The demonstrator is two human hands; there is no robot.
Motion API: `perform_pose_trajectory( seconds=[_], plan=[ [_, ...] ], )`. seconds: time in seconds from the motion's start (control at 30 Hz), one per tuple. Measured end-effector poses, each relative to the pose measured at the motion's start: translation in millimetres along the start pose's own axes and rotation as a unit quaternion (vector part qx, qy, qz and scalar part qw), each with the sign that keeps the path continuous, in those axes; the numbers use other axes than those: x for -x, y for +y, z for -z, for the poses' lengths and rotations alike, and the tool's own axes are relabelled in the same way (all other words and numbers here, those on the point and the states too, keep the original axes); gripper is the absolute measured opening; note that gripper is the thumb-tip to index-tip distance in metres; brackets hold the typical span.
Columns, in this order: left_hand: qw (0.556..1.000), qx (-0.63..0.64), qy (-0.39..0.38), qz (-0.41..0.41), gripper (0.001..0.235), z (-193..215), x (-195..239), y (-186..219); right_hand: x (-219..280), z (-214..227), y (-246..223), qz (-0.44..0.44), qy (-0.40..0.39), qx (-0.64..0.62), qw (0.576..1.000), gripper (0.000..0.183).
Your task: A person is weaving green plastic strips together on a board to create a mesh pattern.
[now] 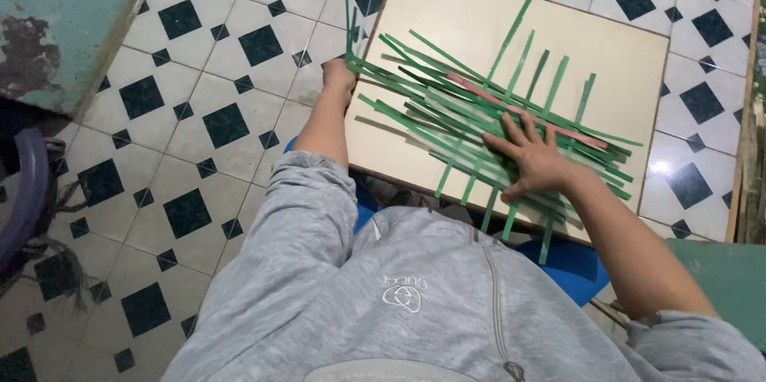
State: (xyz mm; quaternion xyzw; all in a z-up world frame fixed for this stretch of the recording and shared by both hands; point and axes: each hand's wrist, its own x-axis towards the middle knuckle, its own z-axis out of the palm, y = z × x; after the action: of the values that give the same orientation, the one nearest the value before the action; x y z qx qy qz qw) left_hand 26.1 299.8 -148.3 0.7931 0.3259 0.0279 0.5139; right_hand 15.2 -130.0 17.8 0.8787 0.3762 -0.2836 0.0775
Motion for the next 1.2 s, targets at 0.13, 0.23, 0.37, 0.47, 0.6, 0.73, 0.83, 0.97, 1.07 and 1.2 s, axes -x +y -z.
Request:
perform_pose_trajectory(
  seconds=[0.13,0.23,0.37,0.47,0.6,0.73,0.83,0.97,1.07,1.2],
  plan=[
    [0.997,0.037,0.05,0.047,0.036,6,-91,-82,-1,0,-5,0.011,-0.006,0.015,1.0,0.128],
    [0.84,-0.472,0.049,-0.263,0.02,70,-87,-69,3,11,-13,0.009,-0.014,0.051,0.999,0.129],
    [0.985,0.044,0.135,-0.094,0.034,109,-12,16,7,22,-29,0.079,-0.081,0.046,0.992,0.127],
    [0.982,-0.017,0.025,-0.184,0.01,93,98,154,7,24,-33,0.107,-0.074,0.054,0.99,0.126],
    [0.955,-0.198,-0.163,-0.152,0.018,21,178,212,10,22,-38,0.109,-0.059,0.052,0.991,0.121],
    [0.893,-0.307,-0.162,-0.285,0.03,-63,149,170,13,13,-37,0.099,-0.069,0.04,0.992,0.117],
    [0.882,-0.346,-0.149,-0.283,0.024,-86,147,160,2,-6,-26,0.089,0.024,0.03,0.995,0.117],
    [0.887,-0.339,-0.153,-0.275,0.019,-94,158,156,-2,-16,-23,0.082,0.028,0.009,0.996,0.113],
    [0.885,-0.32,-0.143,-0.306,0.016,-94,164,155,-3,-15,-20,0.077,0.027,0.003,0.997,0.113],
    [0.872,-0.306,-0.13,-0.359,0.015,-96,162,149,4,-9,-25,0.071,0.01,-0.04,0.997,0.11]
  ],
)
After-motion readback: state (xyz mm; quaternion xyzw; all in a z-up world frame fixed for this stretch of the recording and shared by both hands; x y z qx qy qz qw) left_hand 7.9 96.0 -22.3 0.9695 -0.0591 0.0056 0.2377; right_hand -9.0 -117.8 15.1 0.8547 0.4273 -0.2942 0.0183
